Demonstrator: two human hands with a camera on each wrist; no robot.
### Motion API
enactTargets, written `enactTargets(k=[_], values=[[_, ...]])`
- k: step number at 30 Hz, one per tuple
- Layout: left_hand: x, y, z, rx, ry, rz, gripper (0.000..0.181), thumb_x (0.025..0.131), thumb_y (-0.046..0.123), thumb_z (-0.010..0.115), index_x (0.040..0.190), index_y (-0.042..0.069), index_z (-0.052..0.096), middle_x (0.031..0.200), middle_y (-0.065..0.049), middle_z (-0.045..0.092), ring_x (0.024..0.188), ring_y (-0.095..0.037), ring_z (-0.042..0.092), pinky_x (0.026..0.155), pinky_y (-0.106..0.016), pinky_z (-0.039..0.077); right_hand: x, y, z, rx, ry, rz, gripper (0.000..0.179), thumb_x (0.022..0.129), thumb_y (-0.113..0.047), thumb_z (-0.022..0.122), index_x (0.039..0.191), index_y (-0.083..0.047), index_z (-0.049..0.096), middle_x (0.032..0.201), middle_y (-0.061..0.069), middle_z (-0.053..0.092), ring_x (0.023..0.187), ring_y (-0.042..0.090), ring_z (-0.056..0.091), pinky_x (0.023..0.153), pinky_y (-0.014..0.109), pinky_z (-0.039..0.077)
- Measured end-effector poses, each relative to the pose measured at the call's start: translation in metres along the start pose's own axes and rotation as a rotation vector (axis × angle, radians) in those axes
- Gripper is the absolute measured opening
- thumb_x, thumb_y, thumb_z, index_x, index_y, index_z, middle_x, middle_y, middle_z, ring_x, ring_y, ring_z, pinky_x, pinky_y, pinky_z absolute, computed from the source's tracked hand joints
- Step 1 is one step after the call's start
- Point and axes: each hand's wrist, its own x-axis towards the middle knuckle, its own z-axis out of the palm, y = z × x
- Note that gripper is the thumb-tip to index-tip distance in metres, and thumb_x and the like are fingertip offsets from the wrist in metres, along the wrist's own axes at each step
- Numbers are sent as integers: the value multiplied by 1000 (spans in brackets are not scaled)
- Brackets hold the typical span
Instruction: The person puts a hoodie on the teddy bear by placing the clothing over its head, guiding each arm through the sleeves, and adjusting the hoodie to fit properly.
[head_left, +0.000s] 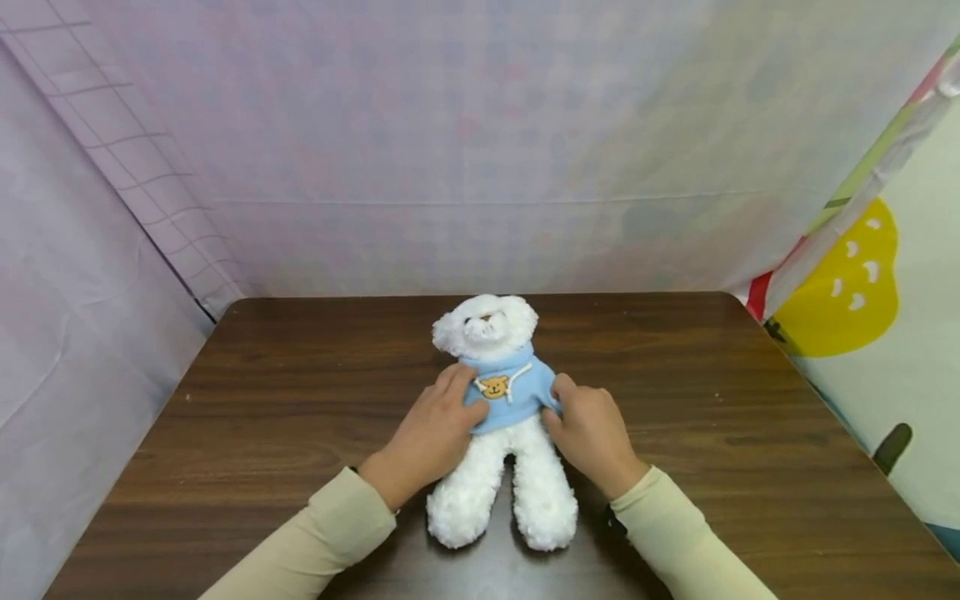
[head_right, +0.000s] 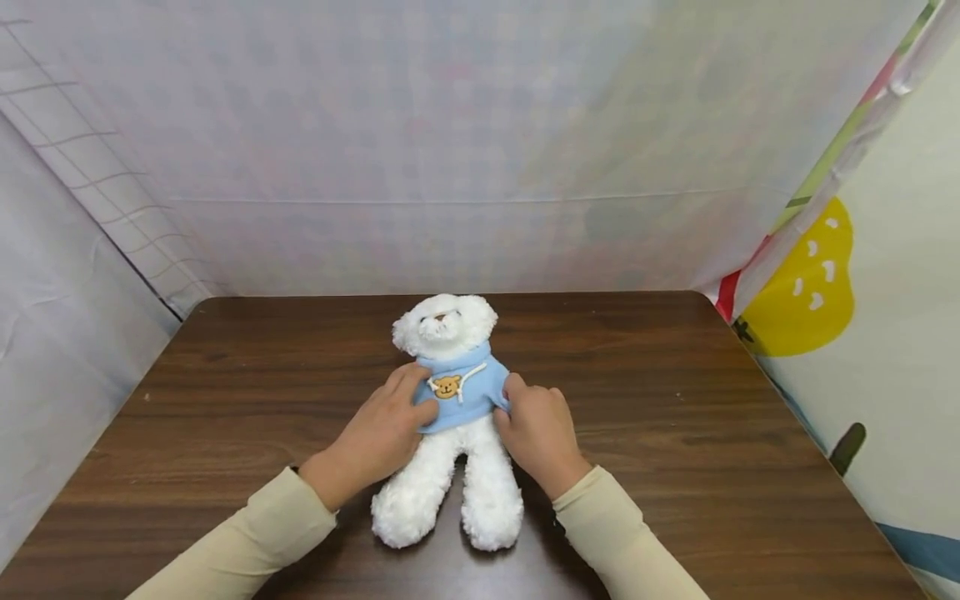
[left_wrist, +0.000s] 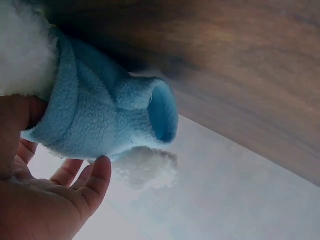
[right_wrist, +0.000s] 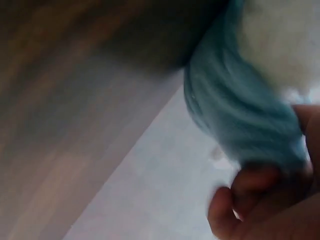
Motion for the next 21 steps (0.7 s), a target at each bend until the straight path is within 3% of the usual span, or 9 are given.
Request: enactTargets(k=[5, 8, 10, 13, 17, 21], values=[[-4, -4, -1, 12, -4, -14, 15, 83, -1, 69, 93, 10, 67, 134, -24, 45, 127, -39, 43, 81, -45, 54, 4, -1, -17, 186, -92, -37, 14, 84, 1, 63, 82, -11, 57, 70, -4, 48, 61, 10, 45, 55, 29, 40], [-5, -5, -2, -4, -7, -9, 14, 83, 0, 69, 94, 9, 66, 135, -25, 45, 127, -39, 43, 83, -46, 53, 5, 4, -26, 261, -101, -58, 27, 85, 13, 55, 89, -9, 69, 87, -2, 62, 75, 11, 57, 65, 31, 50], [-5, -5, -2, -22, -9, -8, 13, 83, 1, 70, 93, 8, 64, 135, -25, 44, 127, -40, 43, 85, -46, 53, 5, 9, -27, 241, -91, -65, 30, 86, 16, 54, 93, -8, 71, 95, -1, 66, 83, 12, 61, 70, 33, 53], [-5, -5, -2, -56, 0, -21, 15, 83, 4, 73, 91, 9, 61, 134, -24, 46, 128, -40, 43, 87, -48, 52, 5, 14, -25, 179, -85, -49, 23, 88, 12, 59, 96, -7, 70, 93, -1, 65, 79, 11, 59, 69, 33, 51], [-3, -3, -1, -77, 64, -22, 21, 81, 8, 77, 92, 10, 59, 128, -19, 51, 128, -38, 44, 89, -47, 52, 5, 17, -21, 92, -65, -33, 11, 90, 0, 69, 97, -9, 70, 84, -2, 64, 68, 10, 54, 64, 32, 48], [2, -2, 0, -76, 128, 21, 21, 81, 8, 76, 98, 10, 64, 123, -14, 53, 122, -31, 48, 88, -40, 52, 5, 16, -22, 49, -38, -27, 8, 89, -3, 73, 95, -8, 74, 84, 3, 71, 67, 11, 61, 62, 34, 50]])
